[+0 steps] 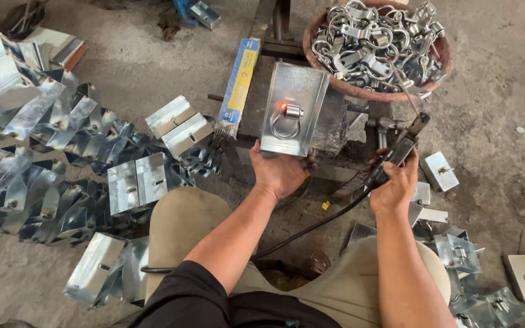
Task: The person welds small metal plates with eye bolts using a handheld welding torch. They pick up plates and eye bolts, position them on a workbench, weld the eye bolt to the plate, and then place the finished pieces on the floor.
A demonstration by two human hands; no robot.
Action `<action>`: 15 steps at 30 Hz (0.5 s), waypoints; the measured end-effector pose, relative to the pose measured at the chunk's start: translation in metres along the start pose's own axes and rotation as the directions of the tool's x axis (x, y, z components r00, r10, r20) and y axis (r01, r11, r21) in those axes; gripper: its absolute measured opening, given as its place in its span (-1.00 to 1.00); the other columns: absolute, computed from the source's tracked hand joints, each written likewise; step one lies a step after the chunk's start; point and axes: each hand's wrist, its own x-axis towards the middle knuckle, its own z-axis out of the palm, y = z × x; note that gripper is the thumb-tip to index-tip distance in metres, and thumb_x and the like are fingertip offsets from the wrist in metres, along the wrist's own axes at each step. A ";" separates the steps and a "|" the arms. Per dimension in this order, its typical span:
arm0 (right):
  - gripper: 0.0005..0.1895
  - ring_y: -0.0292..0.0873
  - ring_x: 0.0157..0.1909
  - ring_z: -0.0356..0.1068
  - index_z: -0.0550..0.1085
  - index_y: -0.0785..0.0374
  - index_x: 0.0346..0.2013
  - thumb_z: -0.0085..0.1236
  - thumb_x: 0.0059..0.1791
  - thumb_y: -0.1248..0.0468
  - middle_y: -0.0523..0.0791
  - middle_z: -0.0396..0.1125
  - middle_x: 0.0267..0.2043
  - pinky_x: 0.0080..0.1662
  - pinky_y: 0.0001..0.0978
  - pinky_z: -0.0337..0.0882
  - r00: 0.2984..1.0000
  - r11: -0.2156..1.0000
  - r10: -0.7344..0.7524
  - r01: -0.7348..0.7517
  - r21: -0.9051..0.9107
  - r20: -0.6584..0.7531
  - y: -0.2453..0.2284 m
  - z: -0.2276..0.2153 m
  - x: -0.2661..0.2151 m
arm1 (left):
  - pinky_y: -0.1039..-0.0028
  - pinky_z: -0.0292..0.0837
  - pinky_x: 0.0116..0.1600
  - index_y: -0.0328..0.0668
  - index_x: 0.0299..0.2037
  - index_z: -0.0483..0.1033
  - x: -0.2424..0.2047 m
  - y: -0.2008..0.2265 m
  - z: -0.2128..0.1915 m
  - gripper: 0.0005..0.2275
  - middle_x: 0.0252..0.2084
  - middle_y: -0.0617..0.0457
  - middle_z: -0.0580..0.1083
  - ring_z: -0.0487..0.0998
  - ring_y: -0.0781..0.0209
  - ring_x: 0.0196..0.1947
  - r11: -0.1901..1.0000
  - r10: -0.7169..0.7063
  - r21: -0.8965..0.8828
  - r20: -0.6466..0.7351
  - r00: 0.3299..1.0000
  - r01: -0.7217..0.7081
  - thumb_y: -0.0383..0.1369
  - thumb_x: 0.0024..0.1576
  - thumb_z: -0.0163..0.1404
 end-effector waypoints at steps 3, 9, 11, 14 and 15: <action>-0.19 -0.03 -0.13 0.40 0.21 0.42 0.37 0.18 -0.17 0.34 0.05 0.37 -0.02 -0.04 -0.20 0.46 0.998 0.998 -0.048 0.049 -0.026 0.050 0.000 -0.003 -0.006 | 0.08 0.29 0.01 -0.29 0.13 0.37 0.005 -0.002 -0.017 -0.13 -0.12 -0.23 0.41 0.39 -0.11 -0.14 0.999 -0.022 -0.026 0.001 1.000 0.022 0.40 0.01 -0.47; -0.23 -0.09 -0.22 0.44 0.20 0.40 0.35 0.17 -0.16 0.39 0.01 0.38 -0.04 -0.22 -0.26 0.47 1.000 0.995 -0.003 0.005 -0.101 0.019 0.000 -0.004 -0.004 | 0.00 0.27 0.15 -0.14 0.38 0.22 0.045 0.021 -0.057 -0.23 0.27 -0.20 0.35 0.38 -0.12 0.17 0.943 0.143 0.319 -0.142 0.980 -0.091 0.24 0.08 -0.27; -0.29 -0.13 -0.26 0.42 0.24 0.42 0.36 0.23 -0.07 0.35 0.02 0.42 -0.04 -0.25 -0.30 0.44 0.996 0.968 0.046 -0.063 -0.242 -0.074 0.000 -0.002 -0.004 | 0.01 0.19 0.30 -0.12 0.47 0.04 0.052 0.052 -0.059 -0.19 0.38 -0.27 0.25 0.29 -0.18 0.31 0.516 0.306 0.810 0.131 0.943 -0.280 0.20 0.11 -0.09; -0.27 -0.23 -0.16 0.44 0.24 0.40 0.37 0.34 -0.03 0.31 0.00 0.43 -0.03 -0.16 -0.41 0.43 0.999 0.849 -0.045 0.028 -0.528 -0.020 -0.006 0.003 -0.005 | 0.01 0.12 0.47 -0.01 0.52 -0.01 0.054 0.111 -0.049 -0.04 0.49 -0.37 0.11 0.13 -0.29 0.46 -0.450 0.171 0.839 0.418 0.892 -0.307 0.00 -0.08 0.25; -0.25 -0.27 -0.11 0.45 0.24 0.38 0.37 0.39 -0.04 0.30 -0.01 0.43 -0.03 -0.10 -0.46 0.43 0.996 0.779 -0.083 0.090 -0.620 0.040 -0.006 0.006 -0.008 | 0.01 0.09 0.45 0.03 0.51 -0.03 0.055 0.123 -0.044 -0.01 0.48 -0.31 0.13 0.13 -0.27 0.46 -0.591 0.080 0.779 0.318 0.945 -0.211 -0.04 -0.15 0.28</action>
